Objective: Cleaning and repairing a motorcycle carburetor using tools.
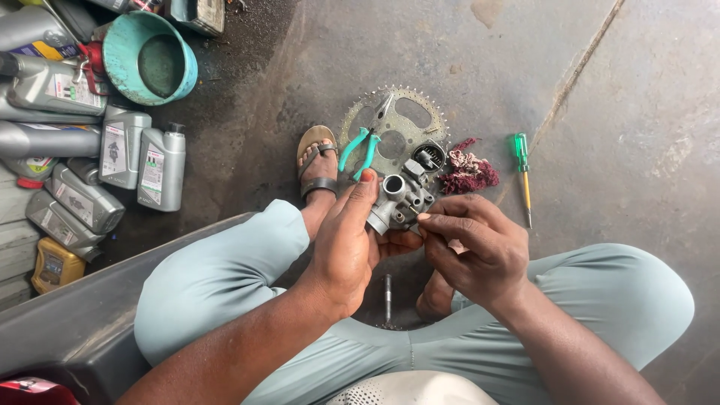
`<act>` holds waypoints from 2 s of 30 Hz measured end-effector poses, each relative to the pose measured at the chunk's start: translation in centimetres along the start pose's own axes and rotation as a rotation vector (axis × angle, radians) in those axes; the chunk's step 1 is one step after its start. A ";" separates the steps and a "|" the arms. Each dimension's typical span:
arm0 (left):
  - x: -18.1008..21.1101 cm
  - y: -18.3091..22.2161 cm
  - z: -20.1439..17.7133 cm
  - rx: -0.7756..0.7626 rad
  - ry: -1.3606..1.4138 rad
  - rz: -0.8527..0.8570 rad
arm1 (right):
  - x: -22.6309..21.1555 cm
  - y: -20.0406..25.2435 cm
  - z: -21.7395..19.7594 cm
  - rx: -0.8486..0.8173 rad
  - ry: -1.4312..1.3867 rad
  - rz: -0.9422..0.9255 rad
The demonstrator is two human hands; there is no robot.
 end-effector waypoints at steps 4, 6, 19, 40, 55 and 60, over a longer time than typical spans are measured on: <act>-0.1 0.2 0.1 0.000 -0.026 0.035 | -0.2 -0.4 0.2 0.000 0.013 0.002; -0.2 0.3 0.0 0.028 -0.034 0.066 | -0.2 -0.6 0.3 0.026 0.045 0.032; -1.3 -0.3 -0.8 0.025 -0.038 0.408 | 2.4 0.1 2.3 0.142 -0.433 0.449; -1.3 -0.7 -0.3 -0.038 -0.199 0.340 | 5.2 2.2 3.1 0.144 -0.541 0.655; -0.9 0.3 -0.1 -0.036 -0.232 0.480 | 3.7 2.1 3.2 0.217 -0.328 0.415; -0.4 1.4 0.6 -0.074 -0.416 0.597 | 5.6 3.1 2.7 0.116 -0.946 0.687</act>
Point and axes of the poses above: each hand's wrist, its own y-axis away from the middle knuckle, its own z-axis out of the palm, x = y × z, the point moved 2 cm from there along -y, towards the middle knuckle, and after that the axes turned 10 degrees about -y, right-handed, at the moved point
